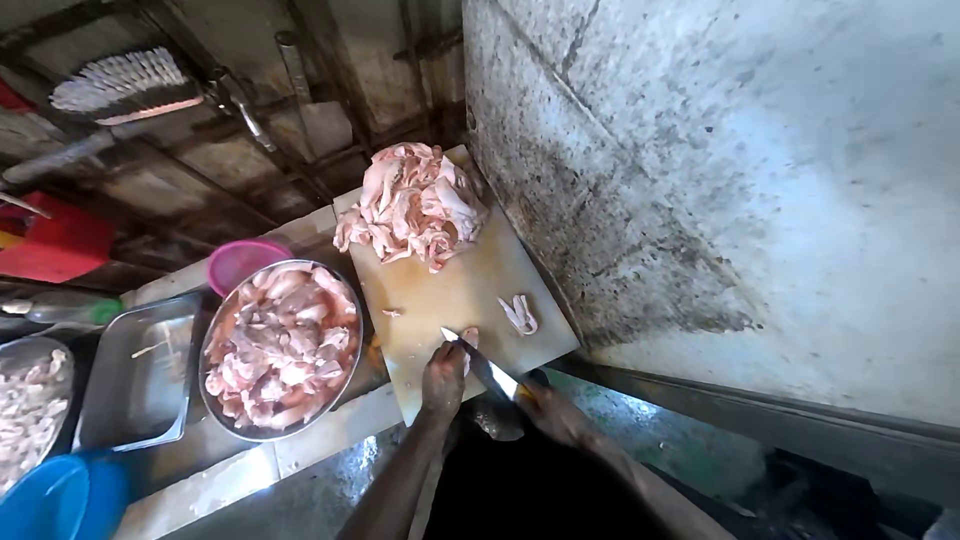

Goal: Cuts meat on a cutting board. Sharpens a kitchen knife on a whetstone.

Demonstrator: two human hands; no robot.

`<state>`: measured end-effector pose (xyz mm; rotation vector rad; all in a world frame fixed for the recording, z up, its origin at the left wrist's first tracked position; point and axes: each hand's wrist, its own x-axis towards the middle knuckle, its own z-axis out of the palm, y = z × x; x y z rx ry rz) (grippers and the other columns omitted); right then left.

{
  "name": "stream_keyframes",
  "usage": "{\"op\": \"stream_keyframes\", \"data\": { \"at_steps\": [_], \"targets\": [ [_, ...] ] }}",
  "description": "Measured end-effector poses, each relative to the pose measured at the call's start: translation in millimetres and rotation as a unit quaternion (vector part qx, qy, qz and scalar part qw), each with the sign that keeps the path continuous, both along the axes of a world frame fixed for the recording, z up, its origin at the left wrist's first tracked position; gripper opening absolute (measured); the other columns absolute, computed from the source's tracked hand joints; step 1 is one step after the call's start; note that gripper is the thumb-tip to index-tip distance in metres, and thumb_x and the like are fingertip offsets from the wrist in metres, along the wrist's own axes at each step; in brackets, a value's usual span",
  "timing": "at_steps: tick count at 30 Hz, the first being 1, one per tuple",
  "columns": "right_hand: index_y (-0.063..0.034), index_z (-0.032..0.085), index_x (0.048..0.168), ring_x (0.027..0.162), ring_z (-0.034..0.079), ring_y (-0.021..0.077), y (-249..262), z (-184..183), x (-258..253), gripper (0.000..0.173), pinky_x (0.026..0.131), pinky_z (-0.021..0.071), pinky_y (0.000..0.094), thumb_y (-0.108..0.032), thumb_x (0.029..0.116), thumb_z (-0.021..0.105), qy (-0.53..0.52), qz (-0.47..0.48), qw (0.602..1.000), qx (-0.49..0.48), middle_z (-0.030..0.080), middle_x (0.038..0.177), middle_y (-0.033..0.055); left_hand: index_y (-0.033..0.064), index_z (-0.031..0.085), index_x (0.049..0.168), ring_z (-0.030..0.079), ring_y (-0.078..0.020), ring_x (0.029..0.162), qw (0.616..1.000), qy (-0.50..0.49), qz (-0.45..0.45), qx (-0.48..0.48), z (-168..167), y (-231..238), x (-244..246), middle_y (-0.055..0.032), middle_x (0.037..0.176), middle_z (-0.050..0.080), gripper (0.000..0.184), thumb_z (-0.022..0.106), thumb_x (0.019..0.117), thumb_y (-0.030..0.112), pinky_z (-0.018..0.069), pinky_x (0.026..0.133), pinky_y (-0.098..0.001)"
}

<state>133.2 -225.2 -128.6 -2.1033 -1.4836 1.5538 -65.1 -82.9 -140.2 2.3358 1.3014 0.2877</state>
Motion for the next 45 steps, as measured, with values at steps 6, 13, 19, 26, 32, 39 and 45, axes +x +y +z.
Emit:
{"op": "stream_keyframes", "data": {
  "at_steps": [6,13,19,26,32,39,45],
  "targets": [
    [-0.0067,0.06,0.128,0.092,0.07,0.0348,-21,-8,0,0.045,0.084,0.0554,0.0548,-0.044,0.1069,0.046,0.03,-0.017,0.999,0.02,0.069,0.098,0.0195,0.0056,0.078,0.101,0.073,-0.0217,0.096,1.0,-0.002,0.002,0.006,-2,-1,-1,-0.0106,0.102,0.073,0.016,0.064,0.0974,0.012,0.0611,0.089,-0.0357],
    [-0.0052,0.06,0.128,0.099,0.069,0.0368,1,-5,-16,0.045,0.089,0.0537,0.0568,-0.043,0.1078,0.044,0.037,-0.02,0.999,-0.016,0.068,0.106,0.0216,0.0044,0.077,0.1,0.073,-0.0217,0.096,1.0,-0.004,-0.012,-0.001,-3,3,-6,-0.0105,0.101,0.074,0.016,0.062,0.0982,0.011,0.0608,0.09,-0.035],
    [-0.0053,0.06,0.127,0.094,0.069,0.0346,-16,-14,-24,0.044,0.088,0.0546,0.0546,-0.042,0.107,0.046,0.059,-0.043,0.997,0.017,0.068,0.101,0.0199,0.005,0.077,0.103,0.072,-0.0211,0.101,1.0,0.003,-0.01,-0.016,-2,8,-11,-0.0113,0.106,0.073,0.019,0.06,0.0988,0.012,0.059,0.094,-0.0342],
    [-0.0036,0.061,0.126,0.097,0.068,0.0367,-5,-12,-31,0.045,0.089,0.0532,0.0563,-0.042,0.1075,0.046,0.057,-0.031,0.998,-0.003,0.068,0.103,0.0217,0.0046,0.077,0.1,0.072,-0.0231,0.101,1.0,-0.012,-0.012,-0.01,-5,8,-15,-0.0119,0.104,0.074,0.016,0.062,0.0976,0.01,0.0594,0.093,-0.0354],
    [-0.0054,0.061,0.128,0.097,0.069,0.0363,10,-18,-54,0.046,0.089,0.0537,0.0567,-0.044,0.107,0.047,0.061,-0.062,0.996,0.011,0.069,0.103,0.0209,0.0037,0.076,0.101,0.071,-0.0175,0.09,0.996,-0.044,0.023,-0.08,-4,28,-41,-0.0104,0.102,0.072,0.013,0.066,0.0948,0.01,0.0609,0.086,-0.0332],
    [-0.0064,0.063,0.123,0.097,0.07,0.0365,9,-12,-53,0.046,0.088,0.0544,0.0575,-0.046,0.1056,0.048,0.023,-0.064,0.998,0.008,0.07,0.102,0.02,0.0032,0.071,0.119,0.07,-0.0204,0.094,0.995,-0.066,0.06,-0.052,-3,20,-43,-0.015,0.116,0.066,0.028,0.068,0.0953,0.018,0.0619,0.084,-0.0347],
    [-0.0067,0.062,0.126,0.102,0.069,0.0375,7,-4,-61,0.047,0.091,0.0538,0.058,-0.046,0.1063,0.047,0.01,-0.074,0.997,-0.005,0.069,0.106,0.0206,0.0054,0.074,0.106,0.068,-0.0237,0.105,0.995,0.061,0.014,-0.072,3,28,-31,-0.0139,0.116,0.066,0.024,0.068,0.0942,0.025,0.0591,0.091,-0.036]
  ]
}}
